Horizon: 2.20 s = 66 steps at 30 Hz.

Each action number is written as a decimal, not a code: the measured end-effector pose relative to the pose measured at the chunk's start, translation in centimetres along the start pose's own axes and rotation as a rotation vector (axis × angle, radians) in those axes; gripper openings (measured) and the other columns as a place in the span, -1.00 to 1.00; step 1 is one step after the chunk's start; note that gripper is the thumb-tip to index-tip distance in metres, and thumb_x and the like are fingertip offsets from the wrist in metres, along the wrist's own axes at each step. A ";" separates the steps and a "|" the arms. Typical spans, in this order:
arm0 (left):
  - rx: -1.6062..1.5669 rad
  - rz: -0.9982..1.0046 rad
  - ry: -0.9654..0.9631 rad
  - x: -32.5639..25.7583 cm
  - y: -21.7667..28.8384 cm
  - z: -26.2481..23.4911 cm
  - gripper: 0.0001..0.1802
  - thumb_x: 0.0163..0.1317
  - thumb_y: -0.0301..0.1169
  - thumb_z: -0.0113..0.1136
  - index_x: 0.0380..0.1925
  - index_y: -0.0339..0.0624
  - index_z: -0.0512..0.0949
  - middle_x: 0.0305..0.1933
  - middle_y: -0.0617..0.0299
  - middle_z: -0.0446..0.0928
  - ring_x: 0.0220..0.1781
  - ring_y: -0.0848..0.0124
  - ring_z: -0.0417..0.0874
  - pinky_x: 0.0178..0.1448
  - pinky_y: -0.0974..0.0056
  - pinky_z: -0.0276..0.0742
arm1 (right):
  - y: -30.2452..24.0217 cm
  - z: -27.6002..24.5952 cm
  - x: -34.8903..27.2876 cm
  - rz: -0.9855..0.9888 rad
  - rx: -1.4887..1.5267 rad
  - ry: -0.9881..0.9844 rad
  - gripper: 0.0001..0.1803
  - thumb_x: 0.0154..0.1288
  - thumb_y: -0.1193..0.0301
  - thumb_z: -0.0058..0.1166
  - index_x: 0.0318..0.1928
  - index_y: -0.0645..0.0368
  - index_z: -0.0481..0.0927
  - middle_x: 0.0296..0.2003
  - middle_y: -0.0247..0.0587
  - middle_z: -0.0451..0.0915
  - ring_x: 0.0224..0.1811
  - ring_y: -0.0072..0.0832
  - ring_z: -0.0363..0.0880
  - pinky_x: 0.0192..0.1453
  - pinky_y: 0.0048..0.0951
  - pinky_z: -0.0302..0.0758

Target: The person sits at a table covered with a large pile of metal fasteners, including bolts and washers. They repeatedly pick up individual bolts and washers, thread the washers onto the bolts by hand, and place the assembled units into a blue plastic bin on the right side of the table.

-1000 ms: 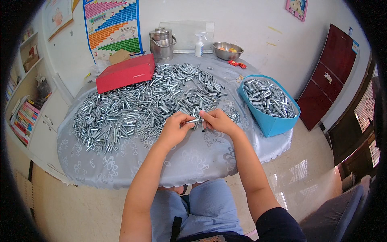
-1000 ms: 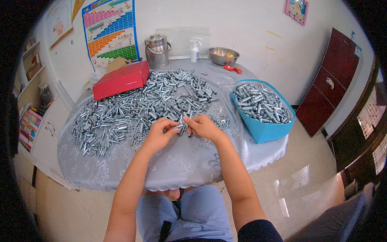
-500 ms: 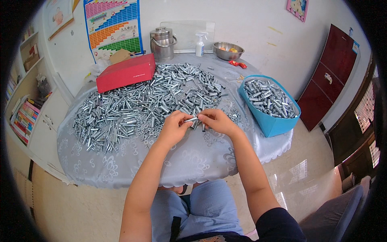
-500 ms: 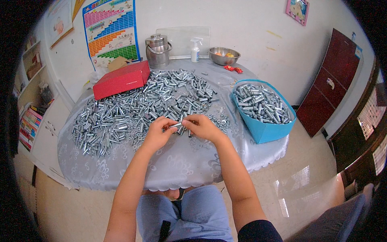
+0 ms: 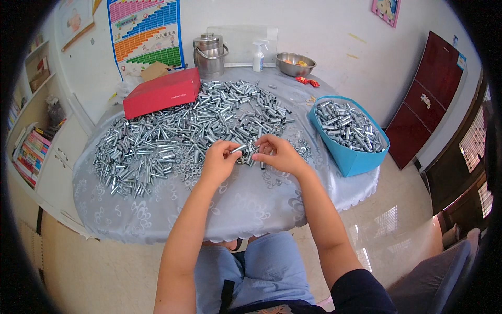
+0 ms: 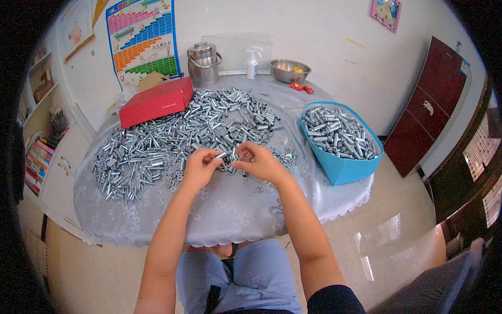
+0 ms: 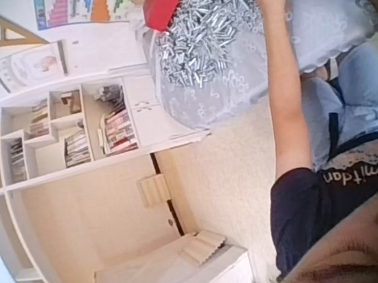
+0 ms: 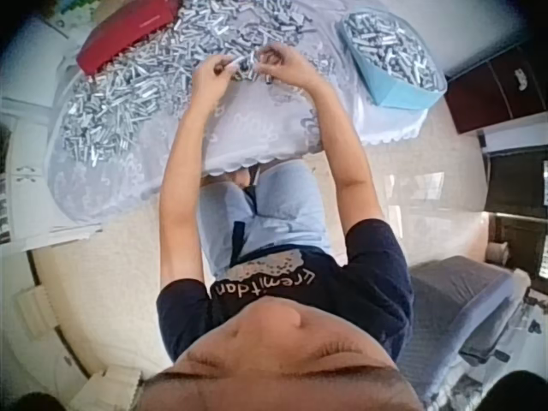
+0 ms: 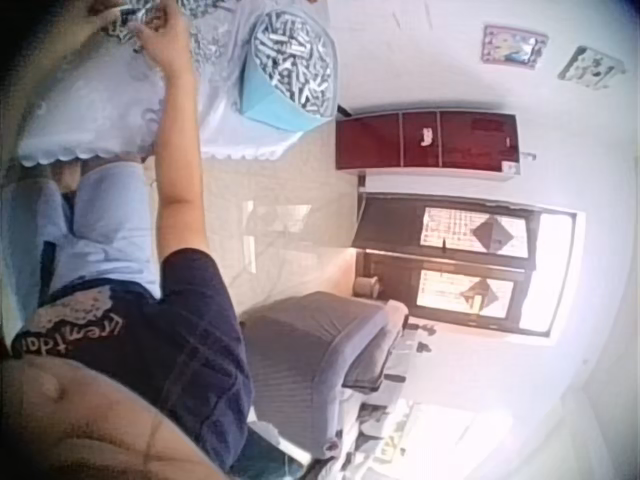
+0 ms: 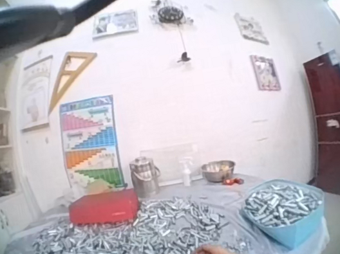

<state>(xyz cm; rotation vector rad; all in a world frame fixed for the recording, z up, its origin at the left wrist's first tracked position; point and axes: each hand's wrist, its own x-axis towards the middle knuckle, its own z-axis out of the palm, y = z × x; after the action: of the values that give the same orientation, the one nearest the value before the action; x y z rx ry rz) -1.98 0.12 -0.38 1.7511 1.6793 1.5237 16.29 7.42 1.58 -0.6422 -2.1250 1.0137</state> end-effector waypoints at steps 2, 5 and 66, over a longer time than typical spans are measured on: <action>-0.088 -0.079 -0.002 0.2 0.0 -0.2 -0.79 -0.04 -0.52 0.25 -0.33 -0.27 0.56 -0.41 0.24 0.48 -0.46 0.53 0.47 -0.36 0.44 0.39 | -1.0 -0.9 -0.5 0.004 -0.159 -0.042 -0.74 -0.04 0.34 0.25 -0.35 0.22 0.55 -0.58 -0.32 0.50 -0.56 -0.62 0.41 -0.47 -0.55 0.35; -0.225 -0.125 -0.027 0.4 -0.4 -0.2 -0.79 0.00 -0.52 0.24 -0.31 -0.30 0.54 -0.39 0.25 0.53 -0.44 0.57 0.48 -0.33 0.47 0.40 | -2.2 -2.1 -1.2 0.108 -0.294 -0.081 -0.75 -0.09 0.33 0.26 -0.41 0.20 0.55 -0.57 -0.28 0.53 -0.55 -0.49 0.45 -0.43 -0.46 0.39; -0.222 -0.088 0.003 0.4 -1.7 0.5 -0.82 0.04 -0.53 0.19 -0.30 -0.31 0.54 -0.42 0.24 0.56 -0.41 0.56 0.53 -0.31 0.44 0.44 | 1.2 3.0 2.2 0.000 0.166 0.107 -0.71 0.21 0.46 -0.01 -0.05 0.26 0.47 -0.22 -0.21 0.53 -0.20 -0.55 0.47 -0.12 -0.54 0.38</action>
<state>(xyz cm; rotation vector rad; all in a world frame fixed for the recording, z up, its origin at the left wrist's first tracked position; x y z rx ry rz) -2.59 1.20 -1.66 1.5423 1.5021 1.6045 12.73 8.18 0.04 -0.6013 -1.9255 1.1173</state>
